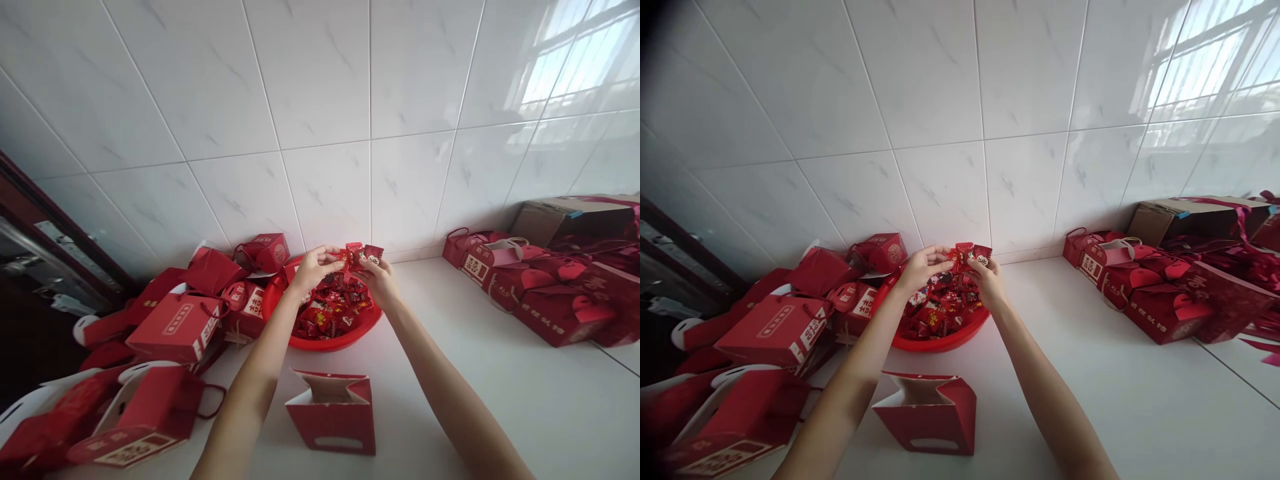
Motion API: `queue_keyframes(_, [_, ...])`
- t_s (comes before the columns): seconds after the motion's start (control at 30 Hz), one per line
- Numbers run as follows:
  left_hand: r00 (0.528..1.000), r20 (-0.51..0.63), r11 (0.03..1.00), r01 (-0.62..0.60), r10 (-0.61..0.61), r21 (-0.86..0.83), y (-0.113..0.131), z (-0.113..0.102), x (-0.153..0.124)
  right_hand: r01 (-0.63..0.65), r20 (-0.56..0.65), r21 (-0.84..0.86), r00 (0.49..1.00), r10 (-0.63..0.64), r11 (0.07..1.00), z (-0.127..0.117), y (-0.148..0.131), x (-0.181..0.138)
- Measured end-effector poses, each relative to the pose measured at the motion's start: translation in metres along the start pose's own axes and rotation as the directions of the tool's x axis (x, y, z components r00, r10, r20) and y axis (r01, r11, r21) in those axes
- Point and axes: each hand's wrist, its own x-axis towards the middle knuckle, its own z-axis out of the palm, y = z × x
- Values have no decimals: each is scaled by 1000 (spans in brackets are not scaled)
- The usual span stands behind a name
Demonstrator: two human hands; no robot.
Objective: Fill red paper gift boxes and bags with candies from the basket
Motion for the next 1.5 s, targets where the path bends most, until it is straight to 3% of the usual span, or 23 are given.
queue_keyframes(0.17, [998,-42,999,-40,39,-27,24,-1,-41,14,180,-87,984,2,996,16,-21,-23])
queue_keyframes(0.3, [993,-5,990,-116,117,82,51,-9,-84,91,355,-202,935,-14,975,24,-36,-47])
queue_keyframes(0.47, [959,251,959,-190,134,211,81,-32,-143,231,471,-323,880,-56,918,24,-57,-74])
queue_keyframes(0.6, [893,451,939,-153,-3,309,85,-38,-169,275,551,-370,834,-29,887,24,-72,-89])
queue_keyframes(0.7, [893,442,899,-121,-87,421,76,-33,-169,270,618,-399,785,39,876,26,-75,-97])
queue_keyframes(0.87, [910,391,911,-38,-137,410,62,-29,-160,285,681,-532,704,202,798,29,-74,-101])
queue_keyframes(0.97, [909,392,932,-14,-139,363,58,-31,-158,361,705,-594,664,249,719,31,-75,-101])
queue_keyframes(1.1, [897,423,958,6,-132,287,58,-33,-158,514,767,-616,564,307,597,34,-75,-99])
queue_keyframes(1.2, [902,400,946,26,-162,323,58,-33,-158,610,786,-617,500,363,497,33,-70,-97])
queue_keyframes(1.4, [910,363,923,52,-201,381,56,-35,-157,712,786,-604,457,417,358,30,-68,-92])
queue_keyframes(1.5, [911,358,927,61,-203,370,54,-35,-157,723,773,-613,465,432,318,29,-68,-92])
